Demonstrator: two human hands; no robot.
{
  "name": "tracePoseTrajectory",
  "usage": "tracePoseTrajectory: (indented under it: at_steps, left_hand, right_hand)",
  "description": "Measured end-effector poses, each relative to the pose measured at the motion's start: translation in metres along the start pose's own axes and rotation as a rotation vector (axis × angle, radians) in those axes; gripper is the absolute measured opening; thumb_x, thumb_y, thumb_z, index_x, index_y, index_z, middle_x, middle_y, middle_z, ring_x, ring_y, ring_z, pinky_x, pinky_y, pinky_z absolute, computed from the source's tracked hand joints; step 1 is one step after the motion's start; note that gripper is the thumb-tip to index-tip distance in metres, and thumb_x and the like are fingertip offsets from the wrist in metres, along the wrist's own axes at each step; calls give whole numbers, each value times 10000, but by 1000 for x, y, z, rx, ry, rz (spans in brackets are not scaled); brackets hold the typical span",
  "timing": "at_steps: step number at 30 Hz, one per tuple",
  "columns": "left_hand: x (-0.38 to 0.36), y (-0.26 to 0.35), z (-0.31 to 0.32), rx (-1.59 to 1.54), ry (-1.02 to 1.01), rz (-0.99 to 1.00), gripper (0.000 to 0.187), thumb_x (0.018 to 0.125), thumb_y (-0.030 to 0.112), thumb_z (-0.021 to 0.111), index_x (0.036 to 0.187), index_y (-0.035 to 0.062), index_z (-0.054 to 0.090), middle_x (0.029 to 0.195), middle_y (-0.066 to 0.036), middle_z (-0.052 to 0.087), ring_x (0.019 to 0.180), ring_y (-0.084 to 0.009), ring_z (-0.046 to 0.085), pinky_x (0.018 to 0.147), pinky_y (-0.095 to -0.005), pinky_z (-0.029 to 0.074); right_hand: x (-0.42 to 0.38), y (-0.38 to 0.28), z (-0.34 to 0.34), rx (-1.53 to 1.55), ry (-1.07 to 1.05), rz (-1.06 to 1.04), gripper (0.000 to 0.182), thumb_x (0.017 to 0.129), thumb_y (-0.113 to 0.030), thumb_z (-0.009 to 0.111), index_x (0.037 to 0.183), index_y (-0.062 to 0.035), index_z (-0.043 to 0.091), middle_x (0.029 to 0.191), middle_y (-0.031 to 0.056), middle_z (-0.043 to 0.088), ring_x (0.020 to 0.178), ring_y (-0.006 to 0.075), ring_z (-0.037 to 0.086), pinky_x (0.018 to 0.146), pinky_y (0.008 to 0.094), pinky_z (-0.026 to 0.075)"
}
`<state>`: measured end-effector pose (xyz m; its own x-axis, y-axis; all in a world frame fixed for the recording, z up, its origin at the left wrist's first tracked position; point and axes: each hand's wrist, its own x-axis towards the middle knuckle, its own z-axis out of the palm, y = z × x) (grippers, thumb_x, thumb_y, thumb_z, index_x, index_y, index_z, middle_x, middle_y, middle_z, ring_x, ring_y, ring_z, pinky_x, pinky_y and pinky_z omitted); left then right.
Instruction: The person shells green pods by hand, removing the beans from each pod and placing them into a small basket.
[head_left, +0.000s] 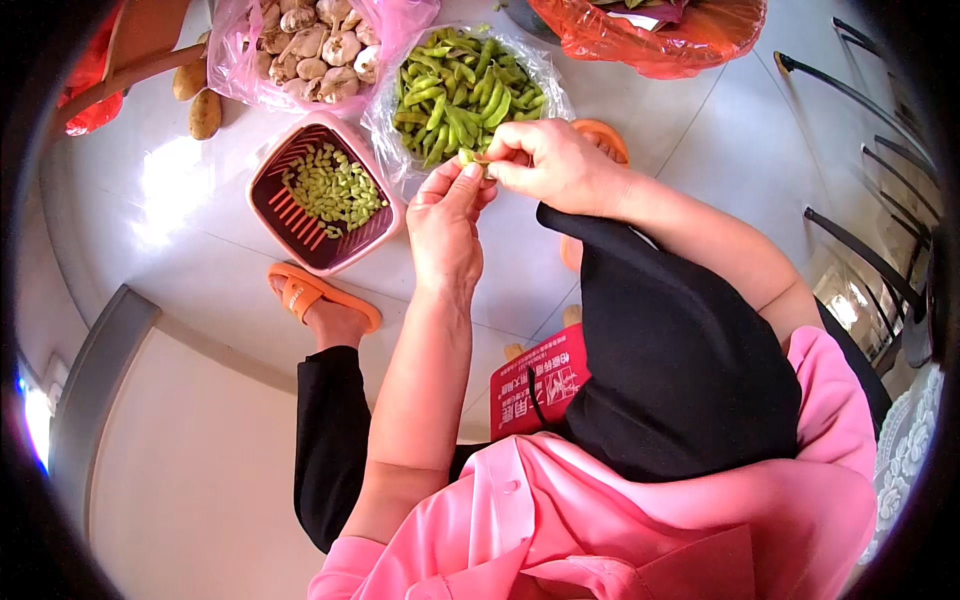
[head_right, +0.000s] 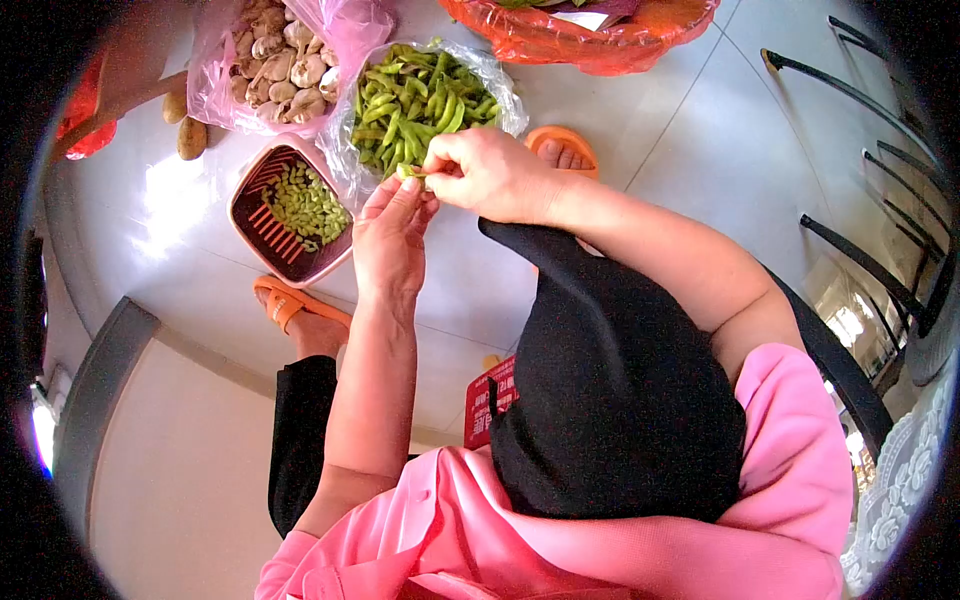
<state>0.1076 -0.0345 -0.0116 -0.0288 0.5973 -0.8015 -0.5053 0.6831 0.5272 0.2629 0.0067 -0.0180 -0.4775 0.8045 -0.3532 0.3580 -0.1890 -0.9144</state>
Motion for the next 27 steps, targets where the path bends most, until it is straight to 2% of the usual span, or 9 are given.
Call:
tracePoseTrajectory:
  at_steps: [1,4,10,15,17,19,22,26,27]
  left_hand:
    - [-1,0,1,1,1,0,155,861,85,582,992,3,586,894,-50,618,756,-127,591,677,-243,469]
    - [-2,2,4,-64,-29,3,166,863,86,579,1005,0,579,884,-52,617,760,-137,597,683,-248,469]
    - [5,-4,1,-102,-107,-39,197,861,77,580,1042,0,562,876,-48,606,738,-140,579,683,-247,460]
    - [-6,-3,13,257,67,222,205,857,71,586,1051,11,563,896,-42,589,746,-113,554,659,-250,459]
    - [-6,-2,14,252,73,193,193,859,80,588,1038,13,565,866,-36,586,729,-110,554,645,-246,461]
    - [-5,-2,10,246,81,165,182,861,90,590,1025,15,566,836,-30,584,712,-107,554,630,-241,463]
    - [2,-1,0,-59,3,58,128,874,132,583,957,36,570,752,-17,579,629,-108,546,593,-216,457]
    - [-1,-1,1,-152,-19,25,107,866,115,591,927,30,567,782,-24,577,630,-96,531,574,-209,447]
    - [0,-2,2,-189,-52,32,107,873,127,579,927,36,562,792,-28,578,648,-101,531,589,-216,444]
  right_hand:
    - [0,2,0,1,0,0,111,829,-112,595,848,-4,584,707,7,580,653,100,563,603,253,475]
    - [2,8,4,390,-15,161,134,870,-129,534,911,-6,571,699,2,562,577,65,494,524,221,420]
    - [-2,-1,4,507,-16,360,169,889,-152,507,929,-2,576,680,-20,531,545,43,442,475,205,367]
    - [0,5,1,325,-88,321,155,877,-131,519,918,1,590,678,-24,527,545,31,430,475,203,363]
    - [-2,12,2,251,-82,270,148,873,-123,523,915,0,594,678,-23,528,547,26,426,476,201,363]
    - [-4,6,0,169,-63,174,192,846,-175,540,853,7,600,697,25,596,584,106,549,536,268,438]
    - [-3,2,-2,436,-146,294,176,855,-170,536,880,-5,592,700,42,600,567,125,549,531,292,440]
    - [-2,-3,-7,381,-204,323,205,909,-203,512,928,-4,553,712,-5,550,581,62,477,520,238,403]
    - [-3,-1,-6,294,-196,269,222,903,-218,492,885,-3,544,710,42,569,609,135,526,550,294,425]
